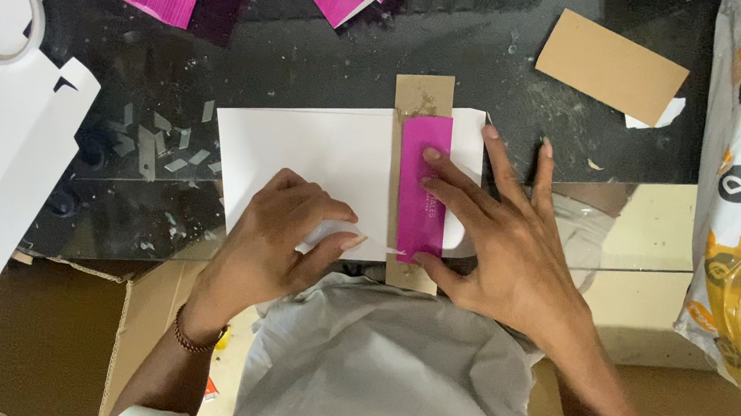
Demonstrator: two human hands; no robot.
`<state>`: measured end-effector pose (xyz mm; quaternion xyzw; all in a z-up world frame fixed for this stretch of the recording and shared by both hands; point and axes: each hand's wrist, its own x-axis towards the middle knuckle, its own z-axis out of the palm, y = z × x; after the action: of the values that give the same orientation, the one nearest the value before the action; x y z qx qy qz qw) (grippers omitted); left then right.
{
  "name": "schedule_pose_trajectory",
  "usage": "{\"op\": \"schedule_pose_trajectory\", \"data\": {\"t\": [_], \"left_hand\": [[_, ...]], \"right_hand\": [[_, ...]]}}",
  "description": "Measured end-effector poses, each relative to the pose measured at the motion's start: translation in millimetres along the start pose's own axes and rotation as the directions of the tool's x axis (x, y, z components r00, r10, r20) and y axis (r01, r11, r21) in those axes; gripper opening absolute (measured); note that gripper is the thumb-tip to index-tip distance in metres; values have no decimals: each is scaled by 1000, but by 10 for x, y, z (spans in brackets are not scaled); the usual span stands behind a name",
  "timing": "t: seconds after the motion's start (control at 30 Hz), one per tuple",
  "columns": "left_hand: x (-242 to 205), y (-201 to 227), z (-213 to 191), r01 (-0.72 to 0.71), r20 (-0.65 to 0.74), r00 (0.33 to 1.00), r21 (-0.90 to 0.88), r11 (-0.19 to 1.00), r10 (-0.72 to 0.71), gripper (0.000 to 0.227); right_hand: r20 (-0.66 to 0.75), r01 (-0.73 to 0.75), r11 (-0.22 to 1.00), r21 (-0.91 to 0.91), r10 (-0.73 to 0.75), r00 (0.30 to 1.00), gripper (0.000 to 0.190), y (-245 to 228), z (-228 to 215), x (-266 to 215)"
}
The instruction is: The person repeatedly applies glue to the edge of a white paper sheet and presses a pink packet onto it using a cardboard guide. They handle multiple pink packets and white sheets, stacking the finished units on the table.
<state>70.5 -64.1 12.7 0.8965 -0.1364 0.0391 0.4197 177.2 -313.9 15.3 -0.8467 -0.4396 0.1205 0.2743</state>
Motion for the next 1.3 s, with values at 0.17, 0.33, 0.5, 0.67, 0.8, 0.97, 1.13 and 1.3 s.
{"op": "schedule_pose_trajectory", "data": {"t": [0.17,0.33,0.5,0.67,0.8,0.97,1.13,1.3], "left_hand": [[-4,26,-17,2,-9,1000,-12,1000,-3,15],[21,29,-20,25,7,1000,-7,1000,-25,14],[20,-2,-25,28,22,999,7,1000,-29,16],[100,-16,-66,35,-20,999,24,999,-34,13],[138,-119,-57,-6,-53,999,44,999,8,14],[225,-144,-80,-17,-99,995,62,998,23,13],[328,-198,-102,-33,-132,990,105,994,47,12],[375,-255,-94,9,-186,982,111,994,11,11]], "right_hand": [[10,3,1000,13,-3,1000,65,7,0,11],[17,0,1000,17,0,1000,64,37,21,6],[4,0,999,42,-1,1000,58,39,23,18],[4,-6,999,42,6,1000,55,44,32,25],[-4,5,1000,29,-4,1000,57,46,19,31],[-3,-12,999,30,12,1000,51,32,21,25],[-21,1,1000,30,0,1000,51,47,28,30],[-16,-3,999,46,4,1000,55,35,14,26]]}}
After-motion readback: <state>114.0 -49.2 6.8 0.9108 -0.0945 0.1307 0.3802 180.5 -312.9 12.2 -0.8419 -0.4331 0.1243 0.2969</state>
